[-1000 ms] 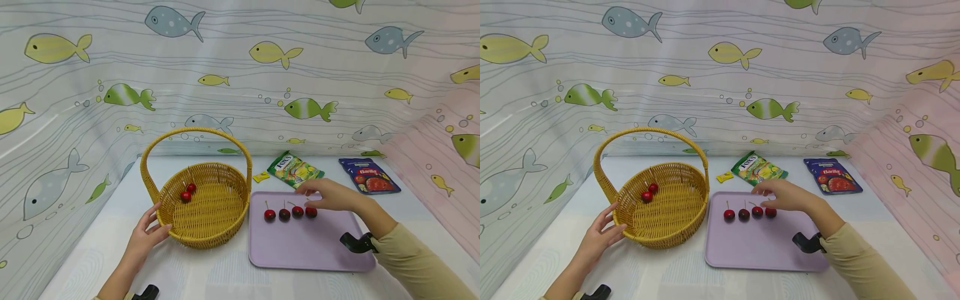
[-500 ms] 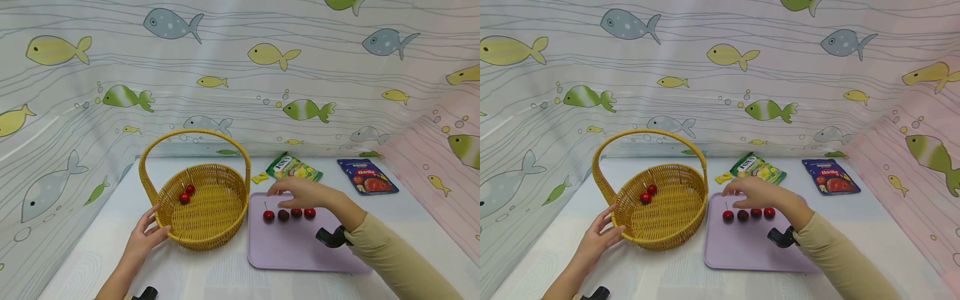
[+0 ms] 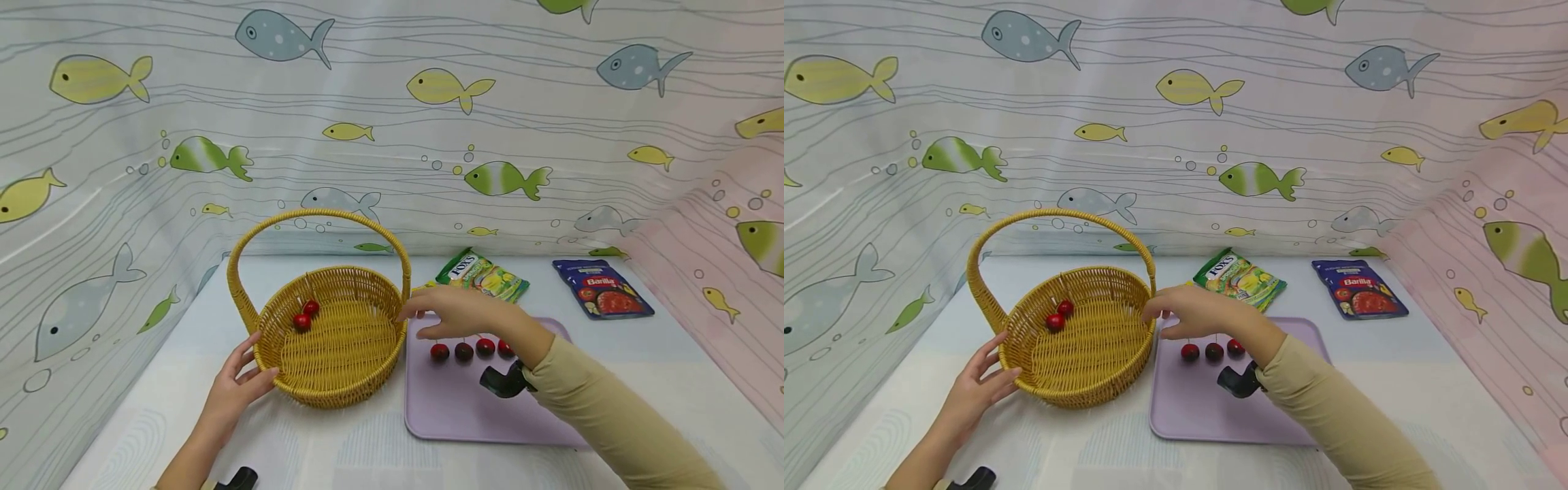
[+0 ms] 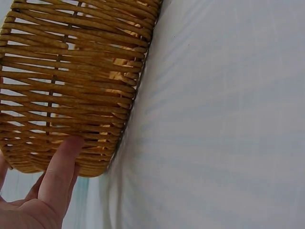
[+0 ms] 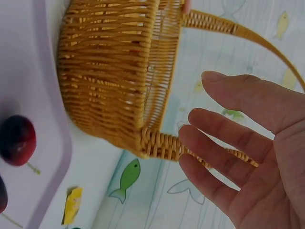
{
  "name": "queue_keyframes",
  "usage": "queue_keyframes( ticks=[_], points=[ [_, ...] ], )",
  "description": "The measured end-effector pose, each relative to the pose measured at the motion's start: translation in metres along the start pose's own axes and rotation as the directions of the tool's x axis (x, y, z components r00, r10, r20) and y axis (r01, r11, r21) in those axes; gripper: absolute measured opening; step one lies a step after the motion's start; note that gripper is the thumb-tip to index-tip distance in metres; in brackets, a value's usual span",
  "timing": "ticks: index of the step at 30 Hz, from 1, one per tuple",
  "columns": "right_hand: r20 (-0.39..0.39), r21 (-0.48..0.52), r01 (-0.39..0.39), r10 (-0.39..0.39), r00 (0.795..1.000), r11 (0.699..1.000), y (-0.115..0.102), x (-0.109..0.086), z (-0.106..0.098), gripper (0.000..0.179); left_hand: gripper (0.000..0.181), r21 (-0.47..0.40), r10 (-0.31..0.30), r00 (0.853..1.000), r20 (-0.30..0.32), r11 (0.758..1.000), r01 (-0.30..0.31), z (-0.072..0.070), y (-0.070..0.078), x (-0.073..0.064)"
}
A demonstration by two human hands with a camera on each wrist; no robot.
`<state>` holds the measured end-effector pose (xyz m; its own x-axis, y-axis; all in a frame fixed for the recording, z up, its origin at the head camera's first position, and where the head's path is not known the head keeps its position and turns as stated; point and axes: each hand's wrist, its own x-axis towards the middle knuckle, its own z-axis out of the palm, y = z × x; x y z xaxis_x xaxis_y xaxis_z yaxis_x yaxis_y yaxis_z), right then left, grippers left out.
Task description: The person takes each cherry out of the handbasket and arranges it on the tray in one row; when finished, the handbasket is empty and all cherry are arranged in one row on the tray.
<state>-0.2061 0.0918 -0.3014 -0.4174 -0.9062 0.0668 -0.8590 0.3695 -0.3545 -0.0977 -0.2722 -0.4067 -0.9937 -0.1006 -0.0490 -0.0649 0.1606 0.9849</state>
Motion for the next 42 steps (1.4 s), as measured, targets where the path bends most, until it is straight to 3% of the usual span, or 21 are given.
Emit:
queue_keyframes(
  ticks=[6,17,25,38,42],
  points=[
    [0.003,0.007,0.064,-0.065,0.998,0.998,-0.004,0.022,0.002,0.030,0.077,0.003,0.013,1.000,-0.001,1.000,-0.013,0.000,0.000,-0.001],
    [0.051,0.042,0.062,-0.064,0.997,0.997,-0.010,0.052,0.010,0.029,0.076,-0.008,0.027,1.000,-0.015,1.000,-0.027,0.002,-0.001,-0.002],
    [0.097,0.071,0.087,-0.094,0.991,0.994,-0.011,0.085,0.017,0.031,0.076,-0.009,0.021,1.000,-0.004,1.000,-0.021,0.002,0.001,-0.001],
    [0.198,0.034,0.015,-0.021,0.980,0.999,-0.007,0.153,0.029,0.034,0.076,-0.014,0.040,0.999,0.003,0.999,-0.040,0.000,-0.001,0.000],
    [0.191,0.081,-0.025,0.009,0.982,0.996,-0.001,0.169,0.036,0.034,0.076,-0.018,0.038,0.999,0.004,0.999,-0.038,0.001,-0.003,0.000]
  ],
)
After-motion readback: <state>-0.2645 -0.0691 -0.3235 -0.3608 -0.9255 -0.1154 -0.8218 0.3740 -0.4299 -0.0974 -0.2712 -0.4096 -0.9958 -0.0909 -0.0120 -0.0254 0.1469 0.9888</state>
